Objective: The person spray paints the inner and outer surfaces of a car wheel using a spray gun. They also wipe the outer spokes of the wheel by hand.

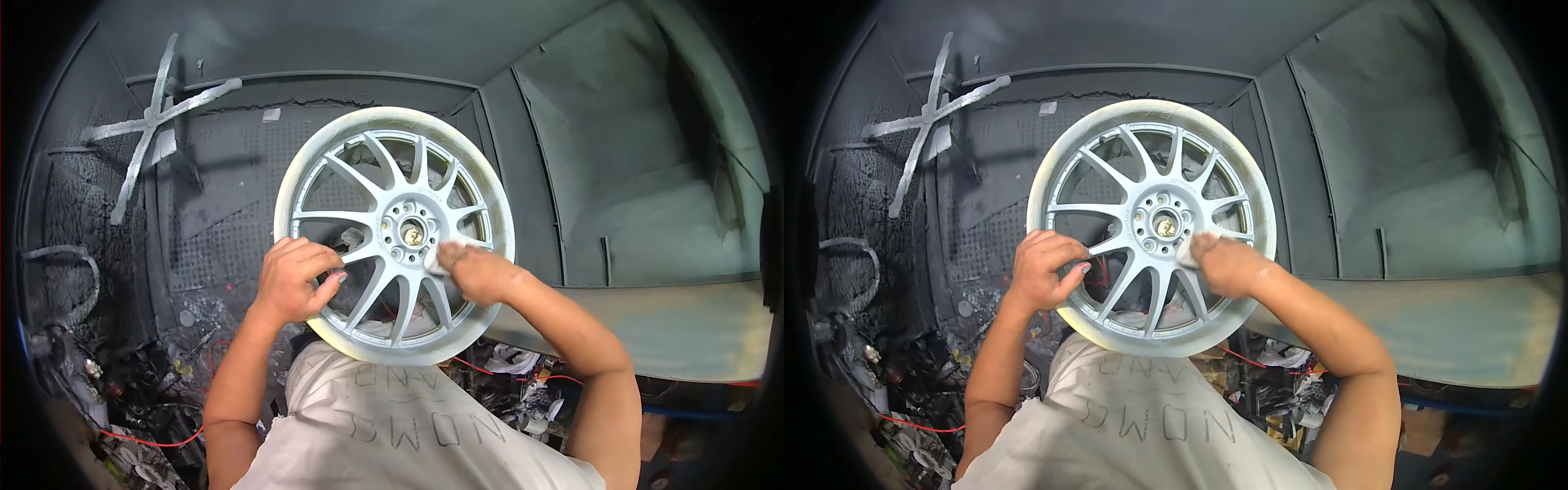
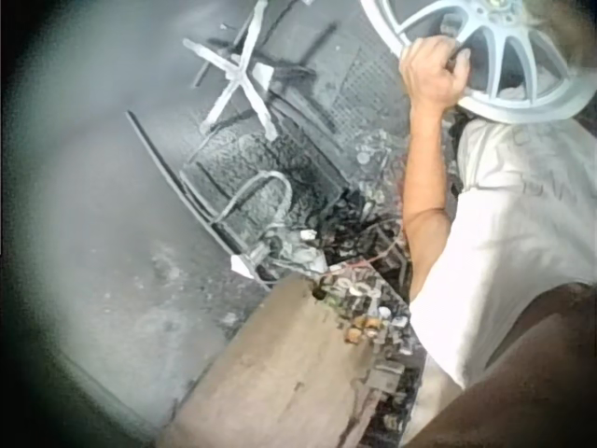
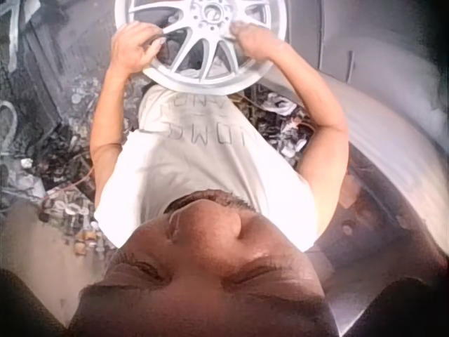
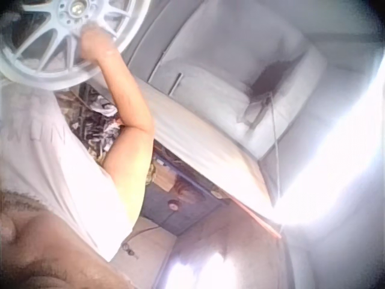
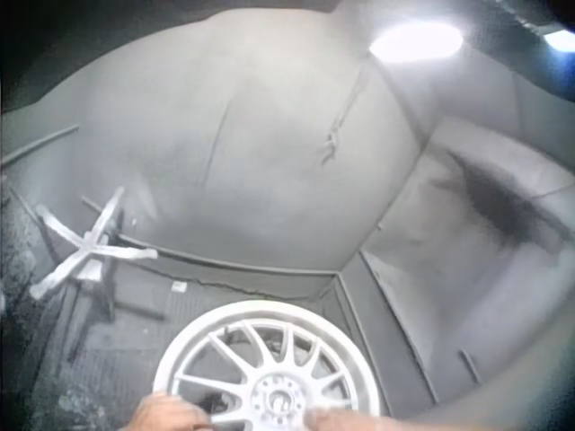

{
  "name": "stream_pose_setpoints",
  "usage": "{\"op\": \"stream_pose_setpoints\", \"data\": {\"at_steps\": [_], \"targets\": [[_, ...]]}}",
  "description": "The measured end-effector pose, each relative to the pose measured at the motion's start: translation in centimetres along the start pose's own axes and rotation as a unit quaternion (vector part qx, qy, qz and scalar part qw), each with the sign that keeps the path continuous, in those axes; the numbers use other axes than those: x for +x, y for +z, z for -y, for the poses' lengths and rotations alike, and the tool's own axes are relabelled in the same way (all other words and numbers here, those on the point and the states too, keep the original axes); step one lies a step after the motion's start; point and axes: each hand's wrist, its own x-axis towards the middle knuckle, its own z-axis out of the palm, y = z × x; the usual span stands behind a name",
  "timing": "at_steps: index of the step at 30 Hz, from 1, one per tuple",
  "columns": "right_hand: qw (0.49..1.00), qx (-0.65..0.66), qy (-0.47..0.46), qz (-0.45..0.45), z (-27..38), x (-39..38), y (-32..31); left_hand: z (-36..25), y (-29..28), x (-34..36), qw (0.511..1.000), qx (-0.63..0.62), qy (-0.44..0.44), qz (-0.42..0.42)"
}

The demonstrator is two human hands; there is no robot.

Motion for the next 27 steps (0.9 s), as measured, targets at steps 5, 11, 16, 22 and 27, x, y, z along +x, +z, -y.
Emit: {"op": "stream_pose_setpoints", "data": {"at_steps": [5, 11, 16, 22, 27], "targets": [[0.999, 0.02, 0.005, -0.047, 0.6, -0.1, 1.7, -0.2, -0.1, 0.6, 1.0, -0.001, -0.01, 0.011], [0.994, -0.08, 0.062, -0.035, 1.9, 0.9, 1.6, -0.2, -0.3, 0.8, 1.0, -0.015, -0.008, -0.002], [0.986, -0.097, 0.091, -0.099, 1.7, 1.1, 2.2, 0.2, -0.5, 0.3, 1.0, -0.025, -0.01, 0.004], [0.99, -0.078, 0.109, -0.031, 3.3, 1.1, 0.9, 0.9, -0.6, -0.2, 0.999, -0.038, -0.017, 0.0], [0.99, -0.044, 0.093, 0.093, 4.8, 0.6, -1.5, 0.9, -0.6, -0.1, 0.999, -0.042, -0.022, -0.006]]}}
